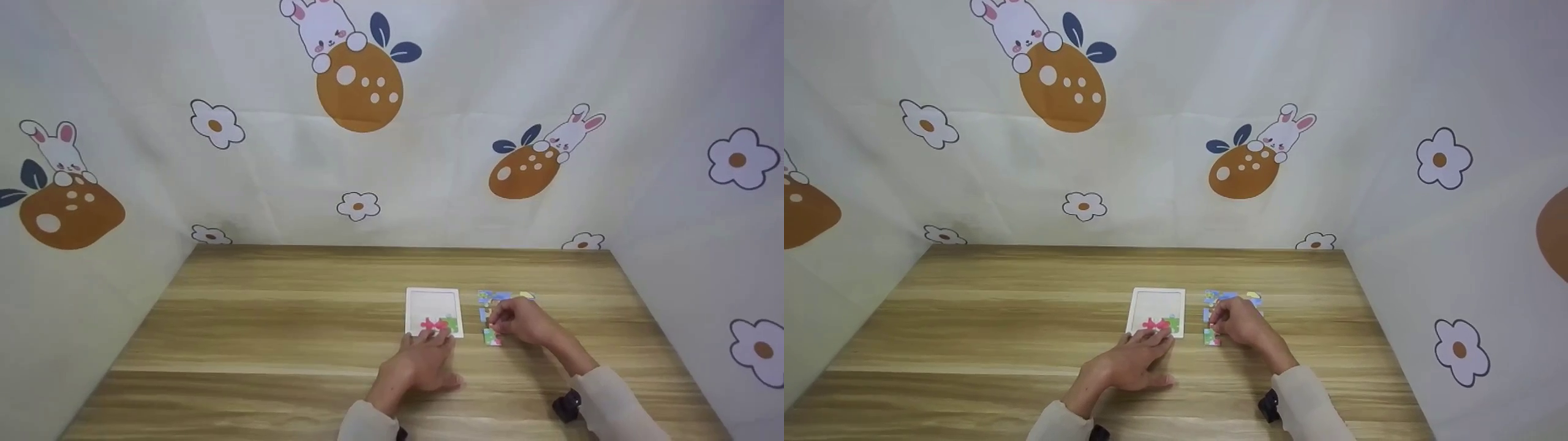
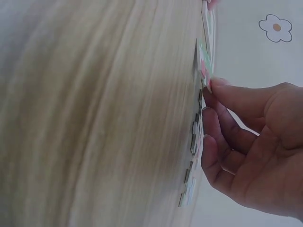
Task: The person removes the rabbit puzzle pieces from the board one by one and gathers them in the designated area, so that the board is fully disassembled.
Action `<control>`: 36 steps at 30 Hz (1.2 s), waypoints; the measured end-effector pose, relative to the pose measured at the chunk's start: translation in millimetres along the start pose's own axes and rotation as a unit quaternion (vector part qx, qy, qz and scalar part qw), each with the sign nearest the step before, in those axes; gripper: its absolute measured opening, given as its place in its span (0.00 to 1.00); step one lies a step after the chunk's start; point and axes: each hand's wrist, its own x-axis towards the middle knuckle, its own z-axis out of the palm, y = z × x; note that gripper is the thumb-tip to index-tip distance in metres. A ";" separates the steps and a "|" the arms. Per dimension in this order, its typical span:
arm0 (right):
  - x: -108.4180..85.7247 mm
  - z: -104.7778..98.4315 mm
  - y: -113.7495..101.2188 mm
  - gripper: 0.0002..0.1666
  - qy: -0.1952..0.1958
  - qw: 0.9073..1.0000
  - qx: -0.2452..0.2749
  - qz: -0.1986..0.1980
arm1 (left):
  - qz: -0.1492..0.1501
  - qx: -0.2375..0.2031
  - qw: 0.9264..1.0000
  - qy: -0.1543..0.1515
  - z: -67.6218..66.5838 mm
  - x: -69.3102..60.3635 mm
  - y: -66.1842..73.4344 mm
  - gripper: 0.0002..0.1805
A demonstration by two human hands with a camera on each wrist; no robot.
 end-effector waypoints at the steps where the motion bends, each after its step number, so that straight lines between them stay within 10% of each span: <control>1: 0.5 0.3 -0.8 0.02 0.001 1.000 -0.006 0.000 | -0.001 -0.002 1.000 -0.001 0.0 -0.4 -0.1 0.43; 21: 28.0 3.0 -30.1 0.03 0.016 1.000 -0.016 0.017 | 0.026 0.008 0.999 0.047 -3.8 -4.3 4.5 0.33; 36: 47.8 17.4 -39.8 0.04 0.003 1.000 0.005 0.011 | -0.007 0.007 1.000 0.010 1.2 -0.9 7.9 0.39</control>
